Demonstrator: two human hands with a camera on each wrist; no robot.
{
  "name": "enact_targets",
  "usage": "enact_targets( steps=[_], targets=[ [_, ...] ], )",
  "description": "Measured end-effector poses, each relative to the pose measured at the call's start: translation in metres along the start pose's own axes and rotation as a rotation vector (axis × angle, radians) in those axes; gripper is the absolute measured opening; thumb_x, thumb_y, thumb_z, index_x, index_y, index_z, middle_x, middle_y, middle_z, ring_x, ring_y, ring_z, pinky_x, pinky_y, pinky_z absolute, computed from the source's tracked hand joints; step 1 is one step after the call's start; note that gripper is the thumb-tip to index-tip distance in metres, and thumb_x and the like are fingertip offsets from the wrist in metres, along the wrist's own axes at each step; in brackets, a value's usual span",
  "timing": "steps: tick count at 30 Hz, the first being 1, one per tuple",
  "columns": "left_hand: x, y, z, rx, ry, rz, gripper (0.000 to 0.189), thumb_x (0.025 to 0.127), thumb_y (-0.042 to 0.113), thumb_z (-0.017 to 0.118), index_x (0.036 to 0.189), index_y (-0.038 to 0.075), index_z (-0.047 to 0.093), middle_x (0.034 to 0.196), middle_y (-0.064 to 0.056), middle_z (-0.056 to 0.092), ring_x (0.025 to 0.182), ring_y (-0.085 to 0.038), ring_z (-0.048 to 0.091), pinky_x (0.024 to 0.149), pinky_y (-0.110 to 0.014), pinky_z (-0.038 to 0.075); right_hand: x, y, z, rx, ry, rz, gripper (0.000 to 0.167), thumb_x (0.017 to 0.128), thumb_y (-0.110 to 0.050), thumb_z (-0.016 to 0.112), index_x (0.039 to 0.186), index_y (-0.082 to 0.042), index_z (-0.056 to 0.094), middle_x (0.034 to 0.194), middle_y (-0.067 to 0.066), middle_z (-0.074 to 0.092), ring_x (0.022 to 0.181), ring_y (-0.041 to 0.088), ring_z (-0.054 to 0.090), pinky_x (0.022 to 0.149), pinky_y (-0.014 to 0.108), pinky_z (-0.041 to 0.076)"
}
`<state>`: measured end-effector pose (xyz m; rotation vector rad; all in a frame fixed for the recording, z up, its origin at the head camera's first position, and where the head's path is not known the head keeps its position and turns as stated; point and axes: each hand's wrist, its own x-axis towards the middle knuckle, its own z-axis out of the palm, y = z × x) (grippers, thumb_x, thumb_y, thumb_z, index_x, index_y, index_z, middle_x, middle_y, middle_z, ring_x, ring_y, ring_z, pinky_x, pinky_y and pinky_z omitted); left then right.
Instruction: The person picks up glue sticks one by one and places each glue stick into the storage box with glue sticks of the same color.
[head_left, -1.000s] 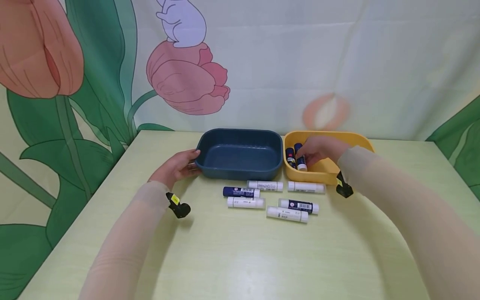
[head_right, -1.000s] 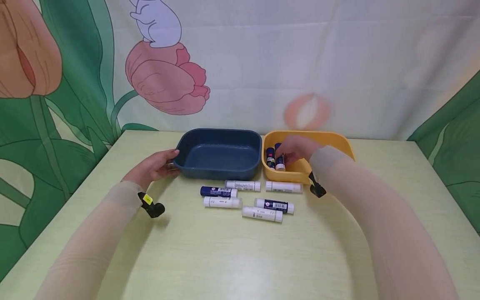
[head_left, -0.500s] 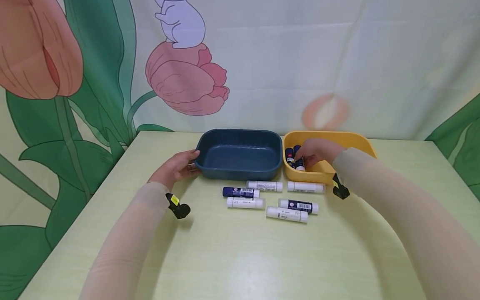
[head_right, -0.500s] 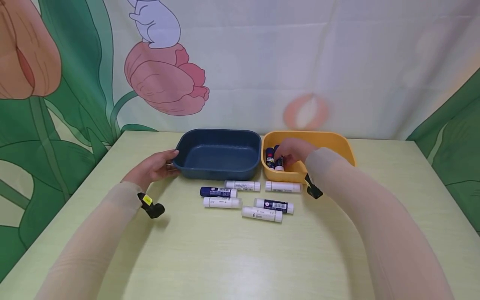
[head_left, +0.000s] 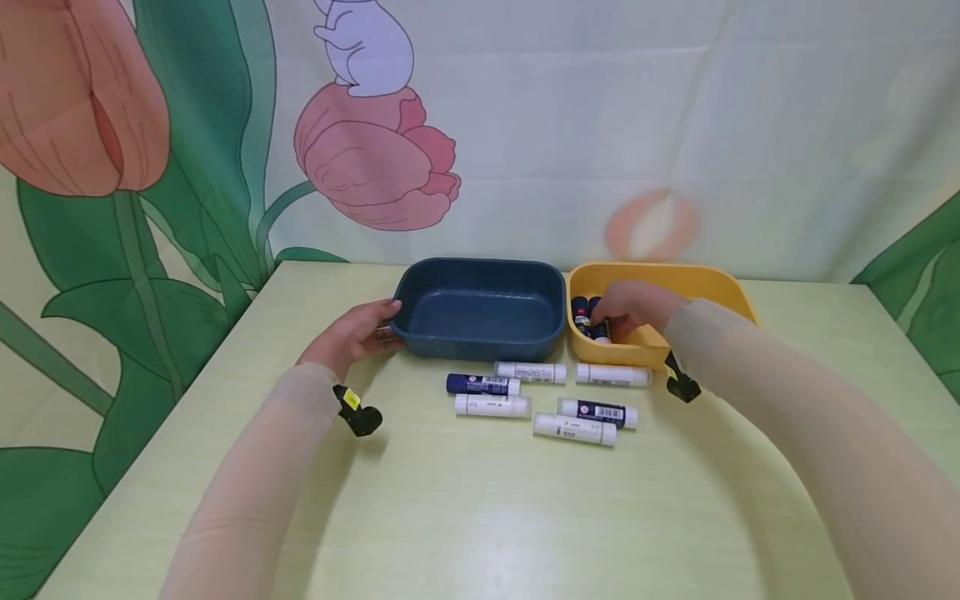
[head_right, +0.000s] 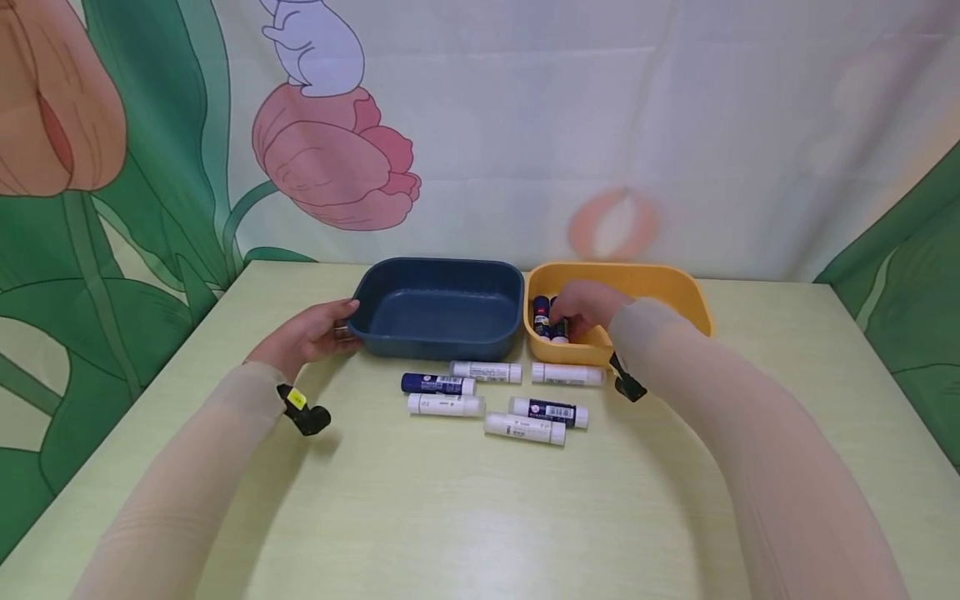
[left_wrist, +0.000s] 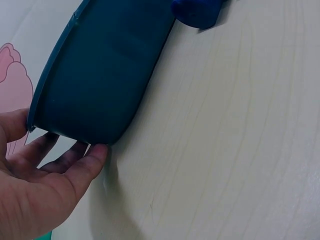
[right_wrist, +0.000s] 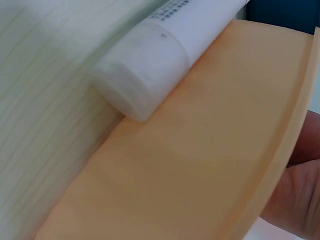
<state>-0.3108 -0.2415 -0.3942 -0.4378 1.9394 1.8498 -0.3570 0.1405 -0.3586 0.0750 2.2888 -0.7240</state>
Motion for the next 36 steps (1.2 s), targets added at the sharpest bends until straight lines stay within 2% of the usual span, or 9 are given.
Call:
enact_targets(
  steps=[8, 13, 19, 22, 27, 29, 32, 36],
  targets=[
    [0.001, 0.000, -0.001, -0.007, -0.014, 0.004, 0.058, 0.113, 0.029, 0.034, 0.165, 0.013, 0.016, 0.169, -0.018, 0.024, 0.142, -0.027, 0.041, 0.127, -0.045, 0.031, -0.005, 0.001, -0.002, 0.000, -0.015, -0.026, 0.050, 0.107, -0.018, 0.051, 0.146, 0.013, 0.042, 0.144, 0.031, 0.053, 0.108, 0.027, 0.065, 0.111, 0.038, 0.052],
    [0.001, 0.000, 0.000, -0.016, -0.008, 0.005, 0.058, 0.113, 0.029, 0.034, 0.165, 0.013, 0.016, 0.169, -0.017, 0.024, 0.147, -0.029, 0.037, 0.127, -0.045, 0.031, -0.018, 0.010, -0.002, -0.007, 0.022, -0.078, 0.054, 0.107, -0.022, 0.052, 0.147, 0.012, 0.040, 0.143, 0.030, 0.051, 0.113, 0.030, 0.064, 0.107, 0.038, 0.055],
    [0.001, -0.001, 0.001, -0.029, -0.009, 0.001, 0.057, 0.113, 0.028, 0.033, 0.165, 0.013, 0.016, 0.170, -0.018, 0.023, 0.151, -0.032, 0.033, 0.127, -0.046, 0.030, -0.055, 0.025, -0.001, -0.018, 0.084, -0.254, 0.063, 0.108, -0.023, 0.048, 0.155, 0.014, 0.025, 0.153, 0.035, 0.041, 0.135, 0.047, 0.050, 0.112, 0.051, 0.049],
    [0.001, 0.000, 0.001, -0.038, -0.005, -0.002, 0.057, 0.113, 0.027, 0.033, 0.165, 0.013, 0.016, 0.170, -0.018, 0.023, 0.152, -0.032, 0.032, 0.127, -0.046, 0.029, -0.077, 0.031, 0.004, -0.079, 0.170, -0.364, 0.061, 0.107, -0.022, 0.050, 0.154, 0.012, 0.031, 0.148, 0.034, 0.047, 0.131, 0.048, 0.054, 0.109, 0.054, 0.051],
    [0.000, 0.001, 0.002, -0.036, 0.000, -0.008, 0.057, 0.113, 0.027, 0.033, 0.166, 0.014, 0.015, 0.170, -0.017, 0.022, 0.153, -0.032, 0.032, 0.127, -0.046, 0.029, -0.113, 0.041, 0.025, -0.231, 0.385, -0.502, 0.051, 0.103, -0.022, 0.060, 0.144, 0.007, 0.050, 0.135, 0.030, 0.060, 0.120, 0.044, 0.061, 0.103, 0.055, 0.054],
    [-0.001, 0.001, 0.003, -0.036, -0.003, -0.011, 0.058, 0.113, 0.028, 0.033, 0.166, 0.015, 0.014, 0.171, -0.016, 0.021, 0.153, -0.032, 0.031, 0.127, -0.046, 0.029, -0.125, 0.044, 0.038, -0.246, 0.432, -0.556, 0.047, 0.101, -0.019, 0.064, 0.140, 0.006, 0.055, 0.131, 0.029, 0.064, 0.118, 0.043, 0.063, 0.101, 0.055, 0.054],
    [-0.003, 0.001, 0.003, -0.035, -0.019, -0.003, 0.059, 0.113, 0.029, 0.033, 0.166, 0.014, 0.013, 0.171, -0.017, 0.019, 0.153, -0.032, 0.030, 0.128, -0.046, 0.028, -0.139, 0.047, 0.060, -0.289, 0.444, -0.610, 0.043, 0.098, -0.017, 0.069, 0.136, 0.002, 0.061, 0.128, 0.023, 0.068, 0.113, 0.038, 0.066, 0.097, 0.052, 0.057],
    [-0.002, -0.001, 0.003, -0.031, -0.036, 0.008, 0.058, 0.113, 0.028, 0.031, 0.166, 0.012, 0.012, 0.171, -0.018, 0.018, 0.152, -0.031, 0.030, 0.129, -0.045, 0.027, -0.143, 0.049, 0.089, -0.411, 0.389, -0.632, 0.037, 0.095, -0.017, 0.074, 0.128, -0.003, 0.068, 0.121, 0.014, 0.073, 0.107, 0.029, 0.068, 0.095, 0.046, 0.059]
  ],
)
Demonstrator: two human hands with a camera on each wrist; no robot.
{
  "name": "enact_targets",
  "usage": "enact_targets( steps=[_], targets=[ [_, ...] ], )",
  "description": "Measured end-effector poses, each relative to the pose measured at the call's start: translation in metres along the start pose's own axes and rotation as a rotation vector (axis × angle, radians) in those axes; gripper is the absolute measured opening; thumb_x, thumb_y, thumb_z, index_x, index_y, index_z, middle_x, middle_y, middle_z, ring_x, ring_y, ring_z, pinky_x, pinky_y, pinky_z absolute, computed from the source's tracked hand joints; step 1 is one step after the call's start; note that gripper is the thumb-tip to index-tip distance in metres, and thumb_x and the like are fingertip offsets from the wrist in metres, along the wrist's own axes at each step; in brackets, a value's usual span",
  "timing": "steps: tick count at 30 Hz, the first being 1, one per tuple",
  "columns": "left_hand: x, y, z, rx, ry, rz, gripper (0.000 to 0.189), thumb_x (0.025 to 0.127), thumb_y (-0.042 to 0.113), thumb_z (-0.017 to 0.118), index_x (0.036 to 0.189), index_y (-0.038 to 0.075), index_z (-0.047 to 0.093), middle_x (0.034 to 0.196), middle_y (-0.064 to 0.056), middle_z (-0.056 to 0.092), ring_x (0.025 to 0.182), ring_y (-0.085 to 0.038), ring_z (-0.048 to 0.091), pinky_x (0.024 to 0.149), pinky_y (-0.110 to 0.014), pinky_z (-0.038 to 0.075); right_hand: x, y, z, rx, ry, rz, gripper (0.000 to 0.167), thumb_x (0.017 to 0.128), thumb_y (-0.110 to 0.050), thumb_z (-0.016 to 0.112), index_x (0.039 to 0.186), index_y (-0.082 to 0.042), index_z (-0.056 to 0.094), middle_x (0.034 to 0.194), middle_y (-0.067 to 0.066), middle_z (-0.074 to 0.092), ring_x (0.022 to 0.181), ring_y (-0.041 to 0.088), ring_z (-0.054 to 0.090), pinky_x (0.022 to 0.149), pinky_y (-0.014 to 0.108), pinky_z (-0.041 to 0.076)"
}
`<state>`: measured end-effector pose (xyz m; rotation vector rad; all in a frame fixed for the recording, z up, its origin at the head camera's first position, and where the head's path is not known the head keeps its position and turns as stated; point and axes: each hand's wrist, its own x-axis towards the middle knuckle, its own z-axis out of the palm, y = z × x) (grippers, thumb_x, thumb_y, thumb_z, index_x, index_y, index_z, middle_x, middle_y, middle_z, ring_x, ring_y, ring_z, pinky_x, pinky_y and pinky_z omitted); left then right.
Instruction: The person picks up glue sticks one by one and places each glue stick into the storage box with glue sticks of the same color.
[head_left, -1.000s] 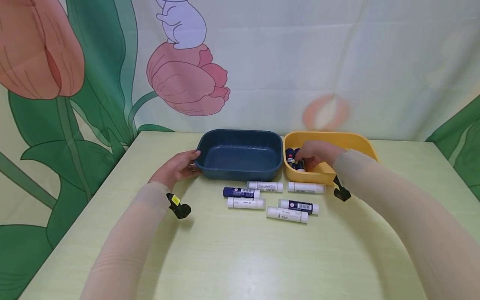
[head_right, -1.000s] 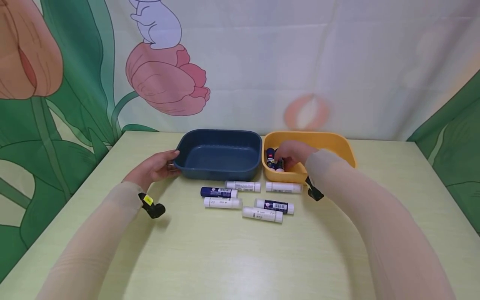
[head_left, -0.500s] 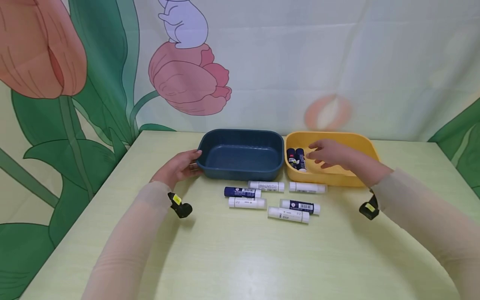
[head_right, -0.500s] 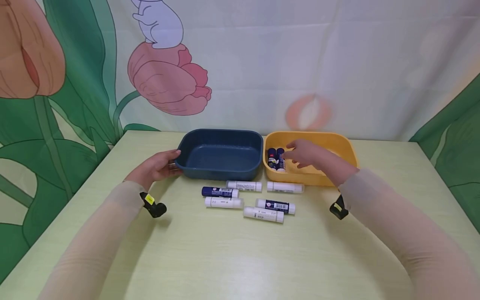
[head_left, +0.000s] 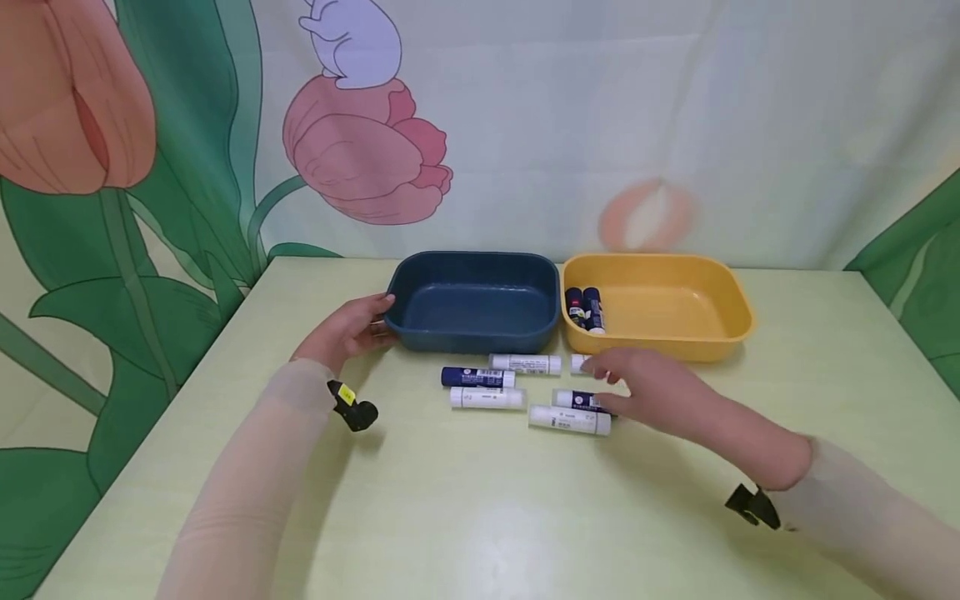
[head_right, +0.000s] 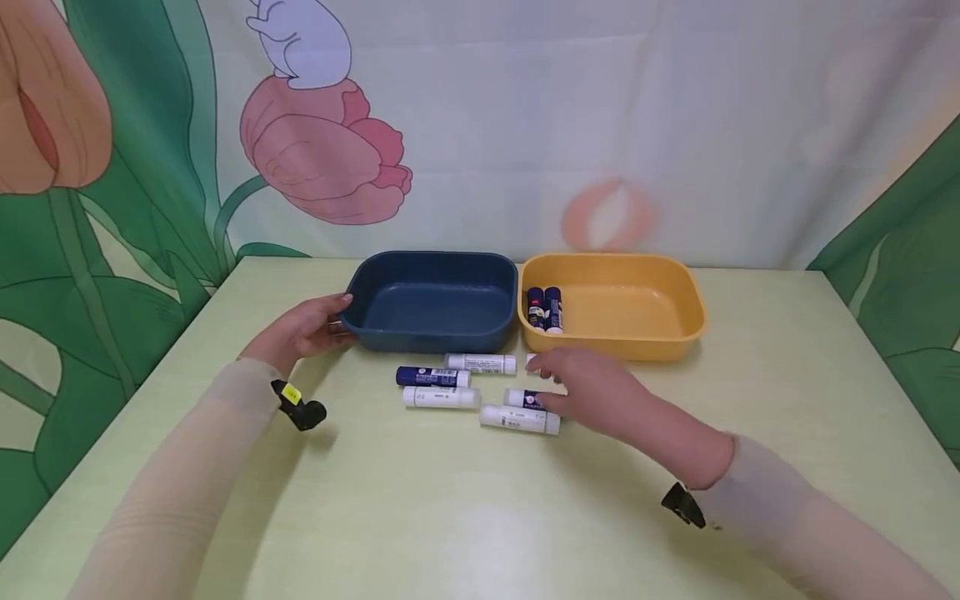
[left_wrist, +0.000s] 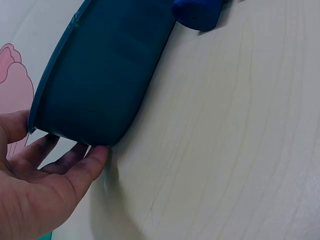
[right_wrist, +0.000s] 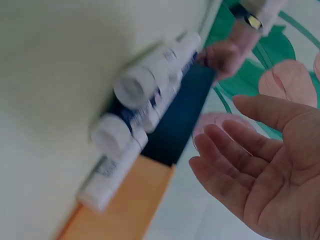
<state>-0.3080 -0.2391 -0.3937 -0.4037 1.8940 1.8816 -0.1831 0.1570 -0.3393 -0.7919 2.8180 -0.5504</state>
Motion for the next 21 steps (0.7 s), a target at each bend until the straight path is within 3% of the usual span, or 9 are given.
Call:
enact_targets(
  steps=[6, 11, 17, 21],
  targets=[
    [0.000, 0.003, 0.000, 0.010, 0.011, -0.008, 0.058, 0.113, 0.028, 0.031, 0.166, 0.013, 0.013, 0.171, -0.017, 0.019, 0.153, -0.031, 0.030, 0.128, -0.046, 0.027, 0.000, -0.006, 0.031, -0.130, -0.040, -0.048, 0.034, 0.091, -0.013, 0.077, 0.123, -0.004, 0.071, 0.122, 0.012, 0.073, 0.114, 0.028, 0.068, 0.100, 0.044, 0.058],
    [0.000, 0.003, 0.000, 0.009, 0.030, -0.018, 0.058, 0.113, 0.029, 0.032, 0.166, 0.014, 0.013, 0.171, -0.016, 0.020, 0.154, -0.031, 0.029, 0.128, -0.045, 0.028, 0.006, -0.008, 0.045, -0.195, -0.023, -0.088, 0.034, 0.088, -0.009, 0.080, 0.120, -0.003, 0.072, 0.116, 0.011, 0.072, 0.104, 0.023, 0.068, 0.090, 0.037, 0.060],
    [0.001, 0.003, 0.001, 0.010, 0.022, -0.017, 0.058, 0.113, 0.028, 0.032, 0.166, 0.014, 0.013, 0.171, -0.017, 0.020, 0.154, -0.031, 0.029, 0.128, -0.045, 0.027, 0.008, -0.016, 0.053, -0.320, -0.008, -0.088, 0.037, 0.087, -0.011, 0.081, 0.121, -0.004, 0.071, 0.113, 0.010, 0.070, 0.105, 0.026, 0.065, 0.084, 0.037, 0.061],
    [0.001, 0.003, 0.001, 0.008, 0.028, -0.017, 0.058, 0.113, 0.028, 0.032, 0.166, 0.013, 0.013, 0.171, -0.017, 0.020, 0.155, -0.032, 0.029, 0.128, -0.045, 0.027, 0.008, -0.016, 0.059, -0.339, 0.008, -0.087, 0.033, 0.086, -0.009, 0.081, 0.117, -0.004, 0.070, 0.108, 0.010, 0.068, 0.101, 0.027, 0.064, 0.075, 0.036, 0.060]
  ],
)
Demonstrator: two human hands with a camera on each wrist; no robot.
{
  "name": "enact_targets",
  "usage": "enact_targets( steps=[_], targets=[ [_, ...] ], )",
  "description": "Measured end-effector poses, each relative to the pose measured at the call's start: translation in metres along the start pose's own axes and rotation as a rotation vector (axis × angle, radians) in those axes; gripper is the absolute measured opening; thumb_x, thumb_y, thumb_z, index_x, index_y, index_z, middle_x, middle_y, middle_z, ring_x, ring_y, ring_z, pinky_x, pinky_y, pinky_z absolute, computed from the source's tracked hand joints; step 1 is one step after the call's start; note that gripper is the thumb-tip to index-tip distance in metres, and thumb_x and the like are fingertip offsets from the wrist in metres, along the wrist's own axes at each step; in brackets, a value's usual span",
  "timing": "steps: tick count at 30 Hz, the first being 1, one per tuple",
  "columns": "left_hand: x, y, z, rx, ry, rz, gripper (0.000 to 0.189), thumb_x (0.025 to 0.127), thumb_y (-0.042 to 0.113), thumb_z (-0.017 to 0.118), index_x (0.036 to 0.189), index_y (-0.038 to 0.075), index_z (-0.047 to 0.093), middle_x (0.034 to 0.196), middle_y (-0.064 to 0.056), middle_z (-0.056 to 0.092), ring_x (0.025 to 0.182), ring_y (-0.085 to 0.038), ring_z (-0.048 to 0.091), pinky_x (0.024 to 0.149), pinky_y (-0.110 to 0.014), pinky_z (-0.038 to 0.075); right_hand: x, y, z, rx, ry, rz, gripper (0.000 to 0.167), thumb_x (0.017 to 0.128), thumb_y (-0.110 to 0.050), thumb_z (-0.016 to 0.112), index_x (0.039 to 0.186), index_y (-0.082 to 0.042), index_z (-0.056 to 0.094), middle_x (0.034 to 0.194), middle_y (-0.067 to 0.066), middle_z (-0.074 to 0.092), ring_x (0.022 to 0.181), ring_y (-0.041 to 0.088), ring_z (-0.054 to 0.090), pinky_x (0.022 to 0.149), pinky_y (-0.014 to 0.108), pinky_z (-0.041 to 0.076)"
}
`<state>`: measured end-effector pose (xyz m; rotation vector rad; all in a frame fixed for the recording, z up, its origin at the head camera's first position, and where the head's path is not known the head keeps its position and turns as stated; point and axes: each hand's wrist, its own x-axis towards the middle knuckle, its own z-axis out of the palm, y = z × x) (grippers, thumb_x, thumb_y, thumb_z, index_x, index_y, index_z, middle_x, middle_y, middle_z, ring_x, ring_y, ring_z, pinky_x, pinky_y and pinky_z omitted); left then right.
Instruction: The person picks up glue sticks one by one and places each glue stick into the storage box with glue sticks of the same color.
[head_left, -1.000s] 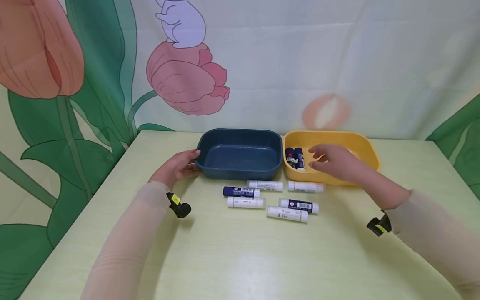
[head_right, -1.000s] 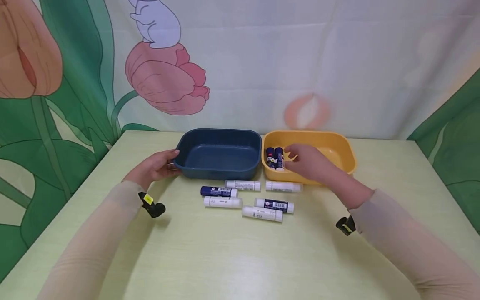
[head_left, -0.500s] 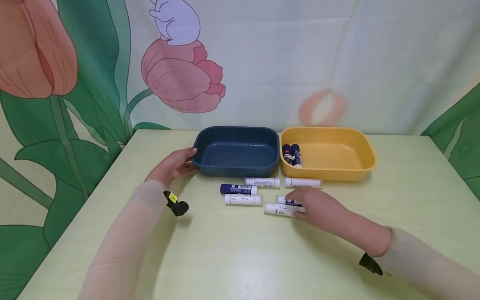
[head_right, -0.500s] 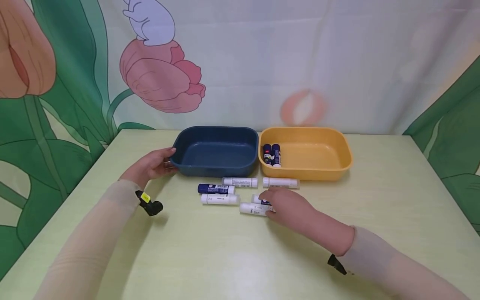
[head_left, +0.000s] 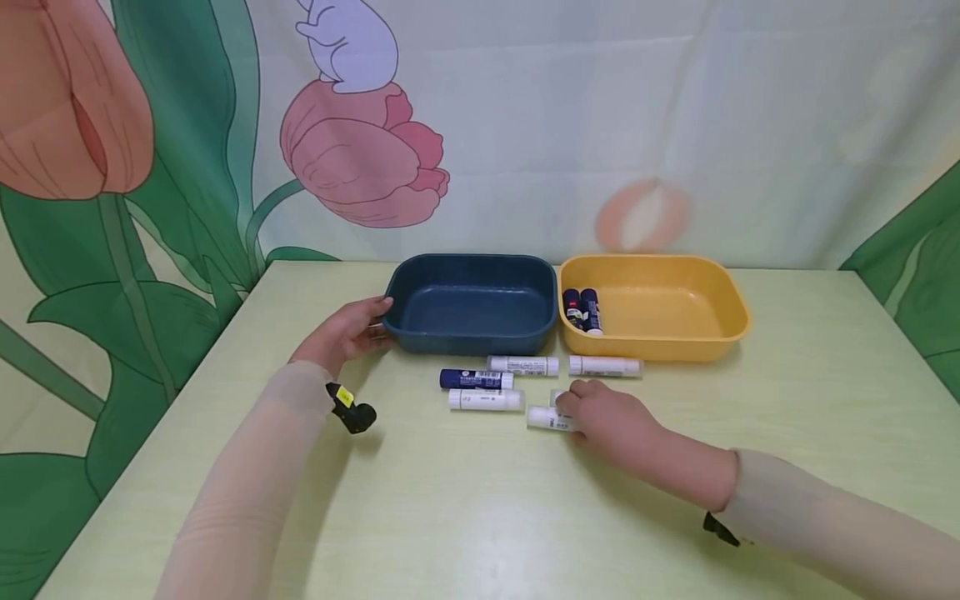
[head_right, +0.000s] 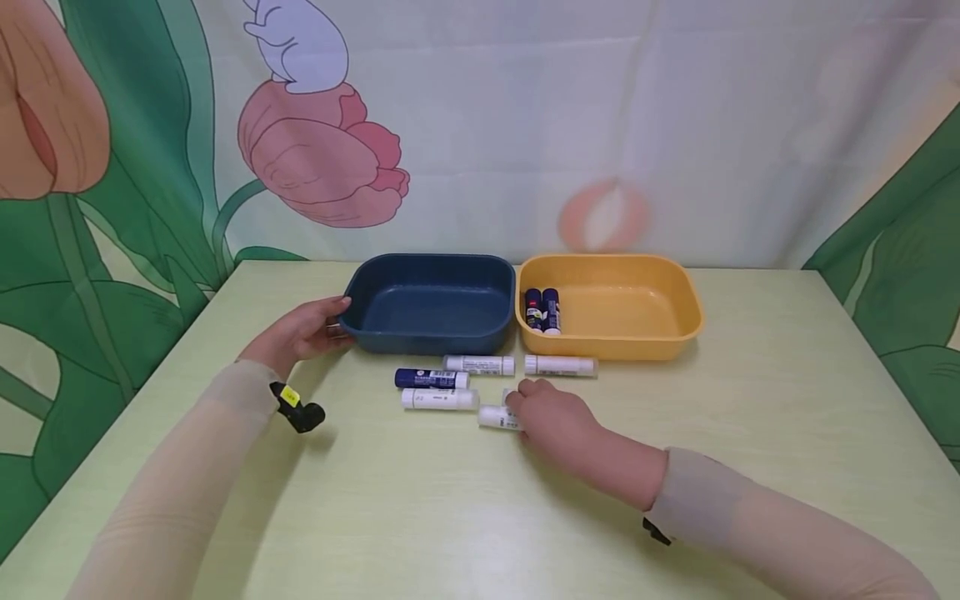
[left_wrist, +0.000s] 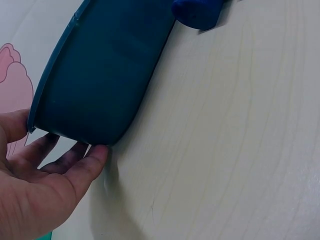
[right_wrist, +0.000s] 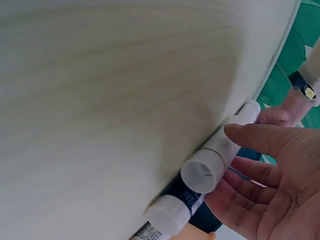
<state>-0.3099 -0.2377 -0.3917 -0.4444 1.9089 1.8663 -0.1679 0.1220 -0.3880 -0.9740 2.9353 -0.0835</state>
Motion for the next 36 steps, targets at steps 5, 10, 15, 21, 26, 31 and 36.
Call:
enact_targets(
  steps=[5, 10, 15, 21, 26, 31, 36],
  targets=[
    [-0.001, 0.000, -0.001, -0.005, -0.008, 0.003, 0.058, 0.113, 0.028, 0.032, 0.166, 0.013, 0.013, 0.171, -0.018, 0.019, 0.155, -0.032, 0.028, 0.128, -0.045, 0.027, 0.004, 0.000, 0.005, 0.003, -0.012, 0.026, 0.032, 0.087, -0.006, 0.079, 0.116, -0.001, 0.069, 0.109, 0.012, 0.068, 0.102, 0.028, 0.063, 0.075, 0.039, 0.061],
    [-0.001, -0.001, -0.002, -0.008, -0.011, 0.008, 0.058, 0.113, 0.028, 0.032, 0.166, 0.013, 0.014, 0.171, -0.018, 0.019, 0.155, -0.033, 0.028, 0.129, -0.045, 0.026, 0.006, 0.000, 0.007, 0.001, -0.007, 0.034, 0.032, 0.087, -0.003, 0.077, 0.117, 0.001, 0.068, 0.114, 0.015, 0.068, 0.108, 0.031, 0.064, 0.081, 0.044, 0.062],
    [-0.001, -0.001, -0.002, -0.009, -0.014, 0.006, 0.058, 0.113, 0.028, 0.032, 0.166, 0.014, 0.014, 0.171, -0.017, 0.019, 0.155, -0.032, 0.028, 0.129, -0.045, 0.026, 0.008, 0.004, 0.010, -0.003, -0.011, 0.036, 0.033, 0.086, -0.002, 0.076, 0.118, 0.001, 0.066, 0.116, 0.016, 0.067, 0.111, 0.032, 0.064, 0.083, 0.044, 0.062],
    [0.000, -0.001, -0.001, -0.016, -0.005, 0.003, 0.058, 0.113, 0.028, 0.033, 0.166, 0.014, 0.015, 0.171, -0.016, 0.019, 0.156, -0.032, 0.028, 0.129, -0.045, 0.026, 0.012, 0.007, 0.008, 0.012, -0.065, 0.038, 0.038, 0.088, -0.004, 0.077, 0.123, 0.001, 0.065, 0.121, 0.017, 0.068, 0.114, 0.032, 0.064, 0.090, 0.045, 0.061],
    [0.001, -0.002, -0.002, -0.008, -0.005, 0.002, 0.058, 0.113, 0.028, 0.033, 0.166, 0.014, 0.014, 0.171, -0.017, 0.019, 0.155, -0.033, 0.028, 0.129, -0.045, 0.026, 0.015, 0.008, 0.001, 0.016, -0.109, 0.035, 0.037, 0.088, -0.007, 0.078, 0.122, 0.001, 0.066, 0.118, 0.016, 0.070, 0.107, 0.029, 0.065, 0.091, 0.042, 0.060],
    [0.000, -0.002, -0.001, -0.007, -0.001, -0.001, 0.058, 0.113, 0.028, 0.033, 0.166, 0.014, 0.015, 0.171, -0.017, 0.019, 0.155, -0.033, 0.028, 0.128, -0.046, 0.027, 0.017, 0.011, -0.008, 0.009, -0.119, 0.016, 0.033, 0.087, -0.009, 0.080, 0.116, -0.001, 0.067, 0.111, 0.012, 0.071, 0.094, 0.022, 0.064, 0.084, 0.037, 0.060],
    [0.000, -0.001, 0.000, -0.006, -0.003, 0.001, 0.059, 0.113, 0.029, 0.033, 0.166, 0.015, 0.014, 0.171, -0.017, 0.019, 0.155, -0.032, 0.028, 0.128, -0.045, 0.027, 0.021, 0.015, -0.018, 0.048, -0.150, 0.028, 0.028, 0.088, -0.010, 0.079, 0.113, -0.003, 0.067, 0.100, 0.007, 0.069, 0.084, 0.017, 0.058, 0.079, 0.032, 0.056]
  ],
)
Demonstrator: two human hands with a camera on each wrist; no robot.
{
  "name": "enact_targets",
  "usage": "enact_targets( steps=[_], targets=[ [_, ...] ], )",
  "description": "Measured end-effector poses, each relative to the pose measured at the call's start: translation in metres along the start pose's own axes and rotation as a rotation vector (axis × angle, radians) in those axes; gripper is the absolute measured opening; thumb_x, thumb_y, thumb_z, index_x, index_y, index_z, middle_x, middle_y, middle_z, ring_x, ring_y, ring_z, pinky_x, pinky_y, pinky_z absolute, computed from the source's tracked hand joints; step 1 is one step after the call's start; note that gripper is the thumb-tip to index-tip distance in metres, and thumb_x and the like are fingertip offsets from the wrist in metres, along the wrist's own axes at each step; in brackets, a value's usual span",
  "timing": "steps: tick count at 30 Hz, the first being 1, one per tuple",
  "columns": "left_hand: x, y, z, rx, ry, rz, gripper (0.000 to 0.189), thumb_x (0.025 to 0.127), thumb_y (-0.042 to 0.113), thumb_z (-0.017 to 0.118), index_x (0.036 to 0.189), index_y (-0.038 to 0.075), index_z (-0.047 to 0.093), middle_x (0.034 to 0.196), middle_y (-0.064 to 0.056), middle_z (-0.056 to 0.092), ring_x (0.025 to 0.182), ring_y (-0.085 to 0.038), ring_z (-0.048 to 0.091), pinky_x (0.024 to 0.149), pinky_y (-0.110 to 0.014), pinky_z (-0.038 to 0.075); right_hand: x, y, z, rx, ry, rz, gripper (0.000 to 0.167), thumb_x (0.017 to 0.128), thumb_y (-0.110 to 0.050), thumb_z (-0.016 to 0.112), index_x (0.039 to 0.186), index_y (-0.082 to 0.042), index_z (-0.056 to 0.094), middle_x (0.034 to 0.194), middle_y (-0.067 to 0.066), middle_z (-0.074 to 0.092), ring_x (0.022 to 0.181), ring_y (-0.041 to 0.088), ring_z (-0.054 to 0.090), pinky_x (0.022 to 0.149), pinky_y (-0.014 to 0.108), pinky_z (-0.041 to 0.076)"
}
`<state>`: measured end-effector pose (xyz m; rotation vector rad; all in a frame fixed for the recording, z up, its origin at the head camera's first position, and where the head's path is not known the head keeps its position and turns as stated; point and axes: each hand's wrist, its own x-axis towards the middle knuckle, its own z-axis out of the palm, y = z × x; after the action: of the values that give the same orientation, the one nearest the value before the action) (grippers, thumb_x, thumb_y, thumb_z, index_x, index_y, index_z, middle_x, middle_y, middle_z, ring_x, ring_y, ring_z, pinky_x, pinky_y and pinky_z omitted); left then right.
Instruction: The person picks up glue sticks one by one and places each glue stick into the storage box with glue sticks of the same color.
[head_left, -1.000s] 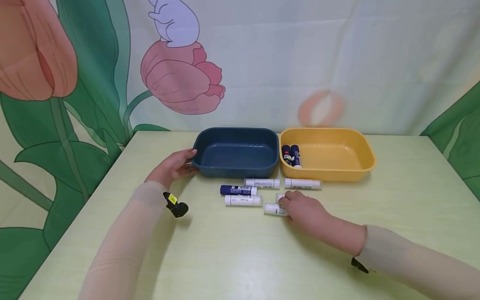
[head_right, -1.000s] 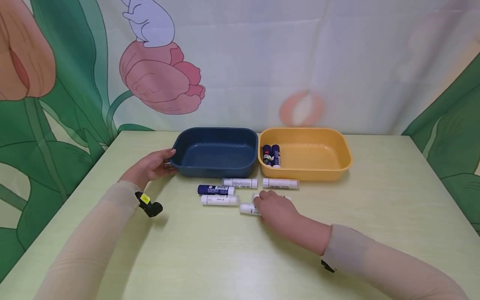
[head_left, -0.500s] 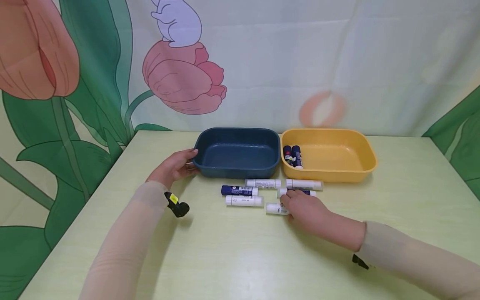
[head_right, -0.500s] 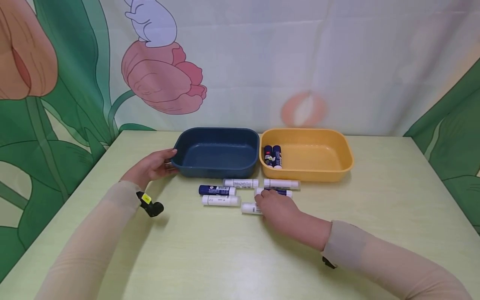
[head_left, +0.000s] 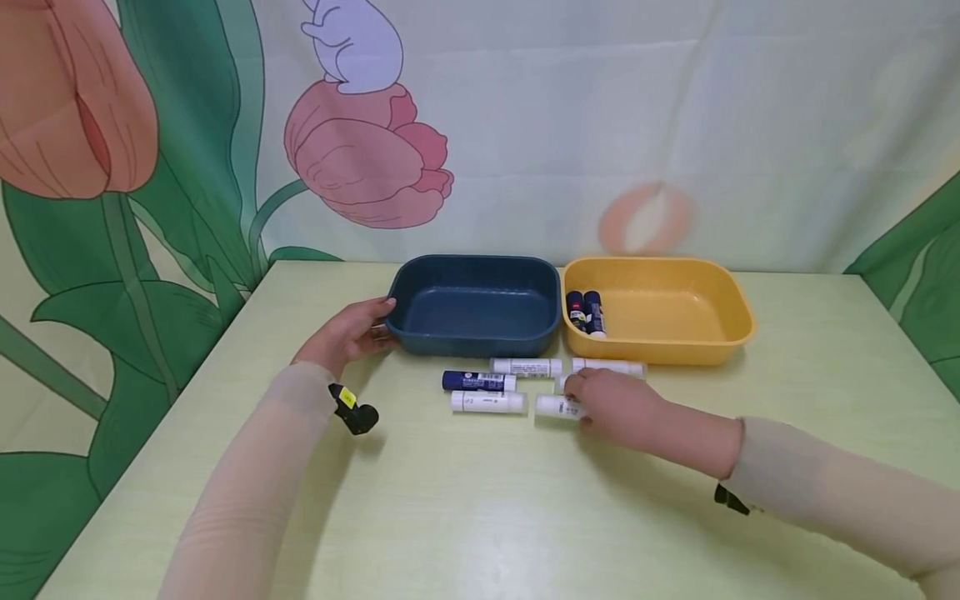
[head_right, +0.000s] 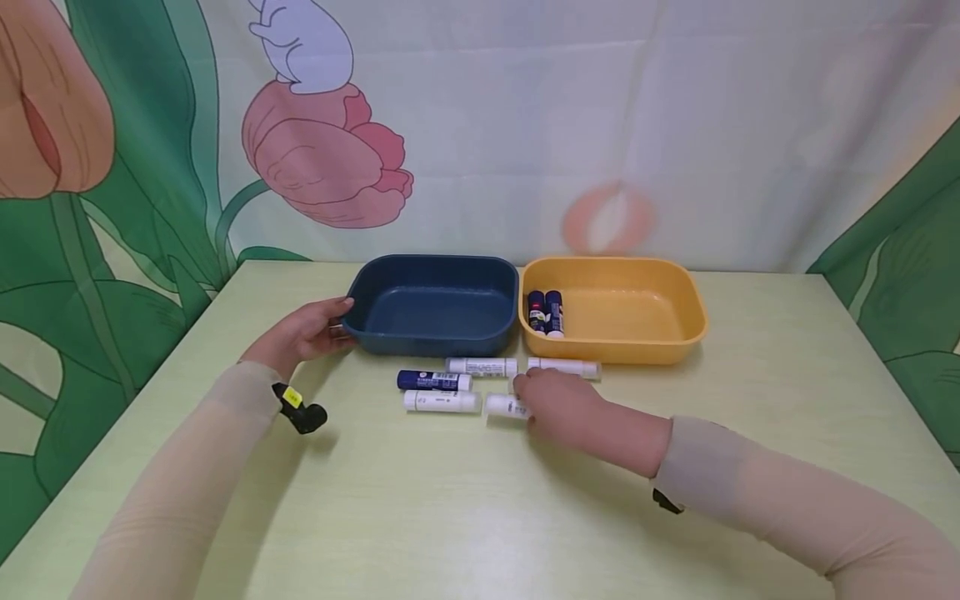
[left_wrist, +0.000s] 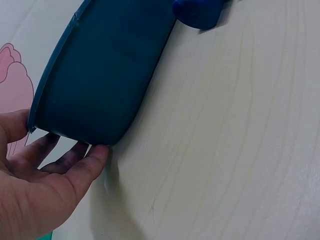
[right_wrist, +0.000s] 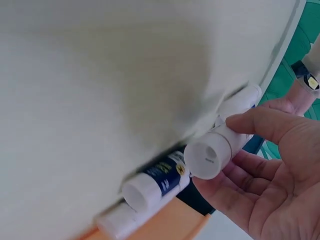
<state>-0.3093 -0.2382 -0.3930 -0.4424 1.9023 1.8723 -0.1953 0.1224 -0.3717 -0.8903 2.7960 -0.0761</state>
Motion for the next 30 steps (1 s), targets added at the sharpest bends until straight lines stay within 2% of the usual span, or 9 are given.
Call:
enact_targets(
  steps=[7, 15, 21, 25, 30],
  targets=[
    [-0.001, 0.001, -0.001, -0.001, 0.017, -0.011, 0.059, 0.113, 0.029, 0.034, 0.166, 0.015, 0.014, 0.171, -0.016, 0.021, 0.155, -0.031, 0.029, 0.128, -0.045, 0.028, 0.004, 0.004, -0.017, 0.052, -0.034, 0.009, 0.029, 0.087, -0.012, 0.077, 0.113, -0.003, 0.066, 0.092, 0.005, 0.066, 0.078, 0.016, 0.054, 0.073, 0.028, 0.051],
    [0.000, 0.001, -0.001, 0.001, 0.022, -0.014, 0.058, 0.112, 0.029, 0.034, 0.166, 0.015, 0.016, 0.171, -0.016, 0.021, 0.152, -0.030, 0.031, 0.128, -0.045, 0.029, 0.010, 0.007, -0.036, 0.212, -0.060, 0.031, 0.027, 0.085, -0.010, 0.076, 0.109, -0.001, 0.068, 0.088, 0.005, 0.068, 0.075, 0.016, 0.055, 0.069, 0.024, 0.045],
    [0.000, 0.000, -0.002, 0.000, 0.015, -0.009, 0.058, 0.112, 0.029, 0.034, 0.166, 0.015, 0.016, 0.170, -0.016, 0.022, 0.148, -0.028, 0.035, 0.128, -0.045, 0.029, 0.013, 0.010, -0.056, 0.234, -0.075, 0.052, 0.026, 0.085, -0.015, 0.076, 0.106, -0.003, 0.068, 0.083, 0.006, 0.067, 0.075, 0.017, 0.056, 0.068, 0.024, 0.045],
    [0.000, 0.000, -0.002, 0.002, 0.006, -0.002, 0.058, 0.112, 0.028, 0.034, 0.166, 0.015, 0.016, 0.169, -0.017, 0.023, 0.144, -0.026, 0.039, 0.128, -0.044, 0.029, 0.018, 0.014, -0.075, 0.284, -0.103, 0.068, 0.027, 0.088, -0.015, 0.073, 0.110, 0.000, 0.067, 0.093, 0.010, 0.069, 0.077, 0.017, 0.058, 0.069, 0.024, 0.049],
    [0.001, 0.000, -0.002, 0.016, 0.016, -0.004, 0.057, 0.112, 0.029, 0.035, 0.165, 0.015, 0.018, 0.168, -0.016, 0.025, 0.143, -0.027, 0.040, 0.127, -0.044, 0.030, 0.026, 0.011, -0.100, 0.424, -0.174, 0.132, 0.034, 0.093, -0.014, 0.068, 0.121, 0.004, 0.062, 0.111, 0.017, 0.065, 0.082, 0.019, 0.062, 0.070, 0.027, 0.061]
  ],
)
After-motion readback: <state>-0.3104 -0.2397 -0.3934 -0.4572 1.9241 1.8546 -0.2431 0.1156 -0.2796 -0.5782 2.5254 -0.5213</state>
